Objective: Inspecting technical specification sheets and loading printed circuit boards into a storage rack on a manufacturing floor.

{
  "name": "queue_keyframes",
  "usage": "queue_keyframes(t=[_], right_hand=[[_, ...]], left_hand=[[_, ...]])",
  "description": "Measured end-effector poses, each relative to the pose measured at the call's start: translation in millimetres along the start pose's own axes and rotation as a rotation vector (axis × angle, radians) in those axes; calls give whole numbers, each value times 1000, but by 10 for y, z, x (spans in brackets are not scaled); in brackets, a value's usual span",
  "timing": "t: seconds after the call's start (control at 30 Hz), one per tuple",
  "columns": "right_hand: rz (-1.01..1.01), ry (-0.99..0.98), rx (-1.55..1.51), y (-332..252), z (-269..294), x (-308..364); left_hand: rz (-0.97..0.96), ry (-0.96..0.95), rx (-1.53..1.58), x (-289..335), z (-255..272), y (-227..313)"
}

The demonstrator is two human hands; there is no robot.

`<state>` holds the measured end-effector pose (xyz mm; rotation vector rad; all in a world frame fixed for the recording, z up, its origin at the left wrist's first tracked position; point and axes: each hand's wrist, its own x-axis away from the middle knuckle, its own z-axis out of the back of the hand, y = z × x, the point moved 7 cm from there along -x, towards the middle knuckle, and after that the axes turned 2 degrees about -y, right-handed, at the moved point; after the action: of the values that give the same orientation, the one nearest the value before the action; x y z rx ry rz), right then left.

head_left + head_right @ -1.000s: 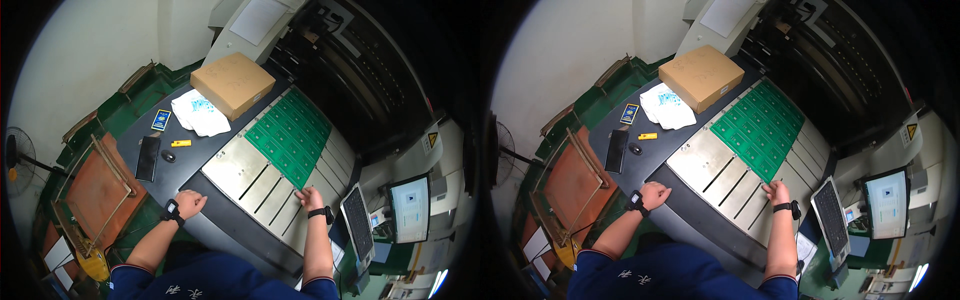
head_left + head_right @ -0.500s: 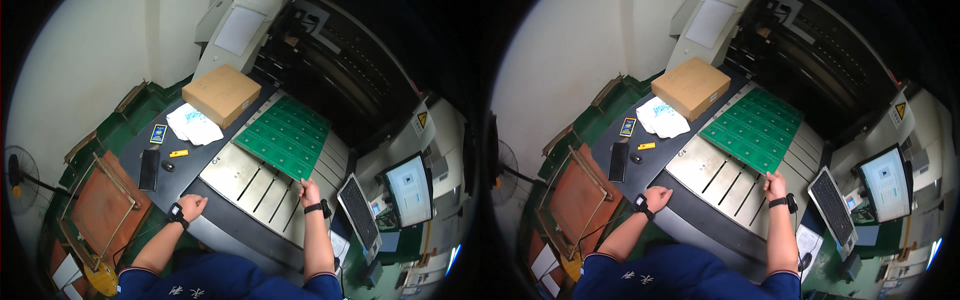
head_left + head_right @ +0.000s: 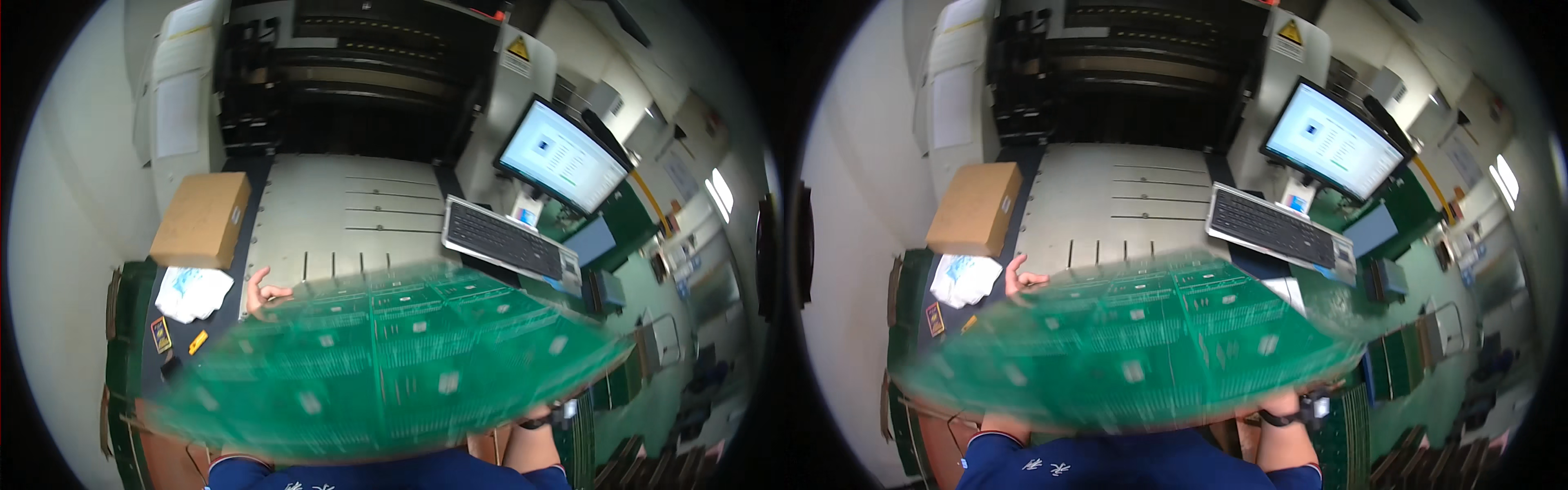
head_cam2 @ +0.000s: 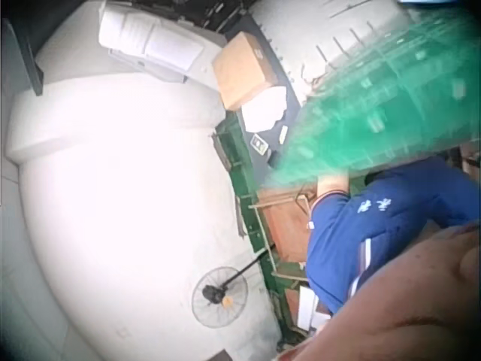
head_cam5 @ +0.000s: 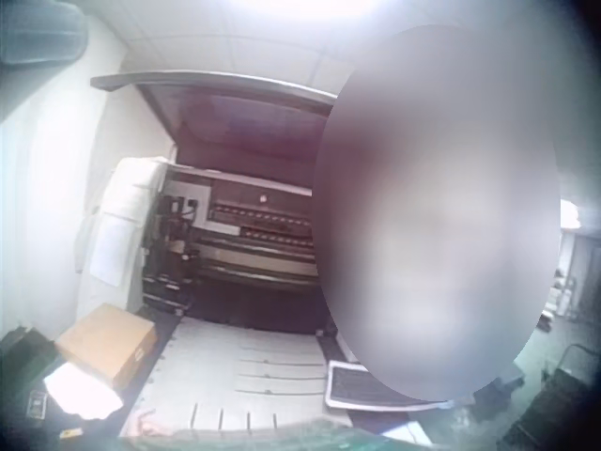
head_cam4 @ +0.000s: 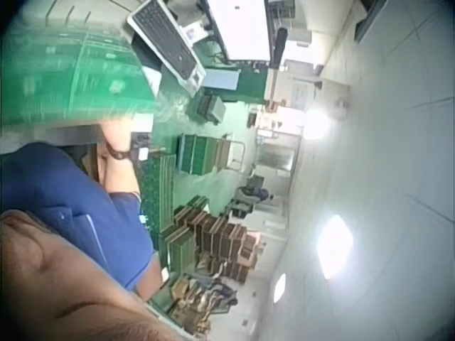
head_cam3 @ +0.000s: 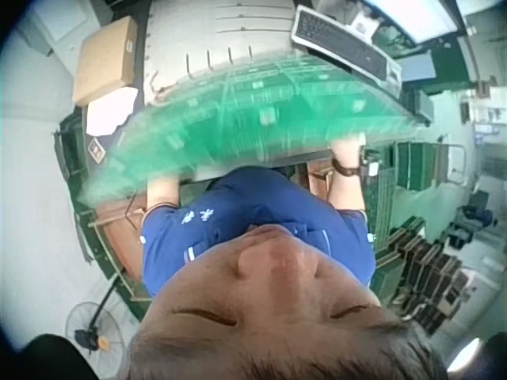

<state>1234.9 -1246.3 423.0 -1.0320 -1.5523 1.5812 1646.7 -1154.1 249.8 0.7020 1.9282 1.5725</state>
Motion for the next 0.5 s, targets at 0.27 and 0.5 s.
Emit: queue_keyframes(t=[0.27, 0.5], right_hand=[[-280, 68, 14, 1692, -14, 99], [-529, -99, -138, 2225, -530, -1133]], left_hand=[[216, 203, 174, 363, -52, -245], [160, 324, -678, 1622, 833, -598]])
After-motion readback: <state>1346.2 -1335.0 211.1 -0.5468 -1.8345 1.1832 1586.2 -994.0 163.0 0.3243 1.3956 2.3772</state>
